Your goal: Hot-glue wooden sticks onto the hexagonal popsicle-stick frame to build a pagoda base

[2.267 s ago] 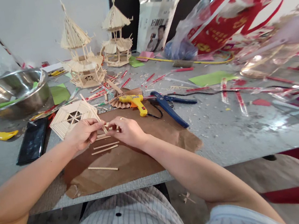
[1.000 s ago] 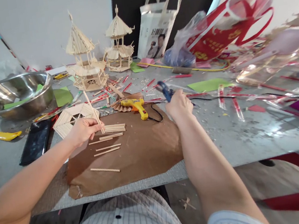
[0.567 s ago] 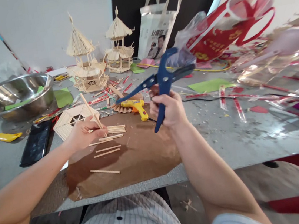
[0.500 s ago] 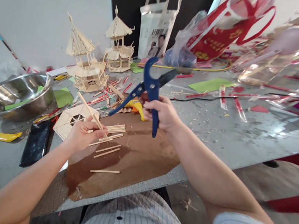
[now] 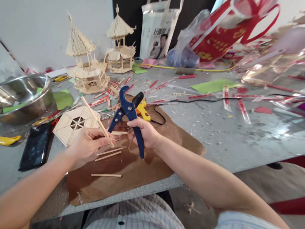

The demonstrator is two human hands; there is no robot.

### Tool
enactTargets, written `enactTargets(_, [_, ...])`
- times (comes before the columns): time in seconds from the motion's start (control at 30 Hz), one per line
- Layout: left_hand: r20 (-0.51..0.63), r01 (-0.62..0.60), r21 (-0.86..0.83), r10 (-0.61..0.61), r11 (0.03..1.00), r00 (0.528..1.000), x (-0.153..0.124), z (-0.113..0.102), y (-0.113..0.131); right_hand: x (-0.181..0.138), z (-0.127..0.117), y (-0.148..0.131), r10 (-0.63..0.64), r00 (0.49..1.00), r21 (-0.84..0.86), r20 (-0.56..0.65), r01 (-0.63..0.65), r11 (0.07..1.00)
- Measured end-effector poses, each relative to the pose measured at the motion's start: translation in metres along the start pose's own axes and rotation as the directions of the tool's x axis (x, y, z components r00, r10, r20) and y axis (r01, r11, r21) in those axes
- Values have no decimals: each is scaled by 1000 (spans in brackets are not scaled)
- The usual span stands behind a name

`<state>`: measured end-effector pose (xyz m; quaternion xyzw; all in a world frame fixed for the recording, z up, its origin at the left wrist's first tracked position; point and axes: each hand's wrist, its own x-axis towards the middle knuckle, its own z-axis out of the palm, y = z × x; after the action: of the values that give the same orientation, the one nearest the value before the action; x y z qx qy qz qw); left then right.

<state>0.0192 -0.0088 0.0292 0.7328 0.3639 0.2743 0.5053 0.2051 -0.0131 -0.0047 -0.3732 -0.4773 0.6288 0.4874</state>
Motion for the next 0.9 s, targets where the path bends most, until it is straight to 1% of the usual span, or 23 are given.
enactTargets(0.1, [-12, 6, -36, -7, 999, 1000, -1, 4, 0, 0, 2, 3, 15, 999, 0, 50, -15, 1000])
enactTargets(0.17, [31, 39, -55, -38, 998, 999, -1, 5, -2, -1, 4, 2, -9, 997, -3, 77, 9, 1000])
enactTargets(0.23, [111, 69, -82, -59, 994, 992, -1, 4, -3, -4, 5, -2, -51, 994, -1, 94, 52, 999])
enactTargets(0.33, [262, 115, -83, -89, 990, 961, 1, -3, -6, -8, 2, -9, -156, 984, -30, 88, 159, 987])
enactTargets(0.4, [337, 137, -71, -106, 988, 936, 2, -10, -7, -10, -5, -14, -242, 969, -113, 39, 245, 963])
enactTargets(0.43, [368, 144, -78, -106, 987, 924, 3, -14, -8, -11, -9, -17, -283, 959, -190, -1, 278, 942])
enactTargets(0.47, [396, 151, -84, -106, 985, 912, 3, -17, -8, -11, -13, -20, -324, 945, -299, -47, 296, 907])
enactTargets(0.5, [419, 159, -89, -108, 983, 901, 4, -20, -9, -12, -17, -21, -359, 929, -433, -88, 289, 854])
enactTargets(0.53, [441, 168, -89, -112, 982, 891, 4, -23, -10, -11, -20, -23, -389, 915, -577, -108, 261, 774])
enactTargets(0.6, [467, 187, -82, -128, 979, 875, 6, -27, -11, -9, -25, -23, -428, 900, -803, -80, 195, 562])
enactTargets(0.63, [476, 196, -78, -136, 978, 869, 6, -29, -11, -8, -27, -22, -432, 901, -869, -36, 185, 459])
enactTargets(0.67, [484, 204, -76, -143, 976, 863, 6, -30, -11, -7, -28, -21, -431, 902, -907, 18, 196, 373])
enactTargets(0.7, [497, 211, -74, -147, 975, 855, 6, -30, -11, -5, -28, -20, -420, 905, -927, 74, 217, 305])
enactTargets(0.77, [533, 220, -72, -149, 973, 833, 7, -31, -11, -4, -27, -17, -376, 912, -942, 164, 258, 216])
enactTargets(0.83, [566, 220, -75, -140, 973, 812, 7, -31, -11, -3, -25, -15, -327, 919, -944, 220, 285, 167])
enactTargets(0.9, [588, 215, -82, -127, 973, 799, 6, -31, -10, -4, -24, -14, -296, 919, -937, 261, 315, 153])
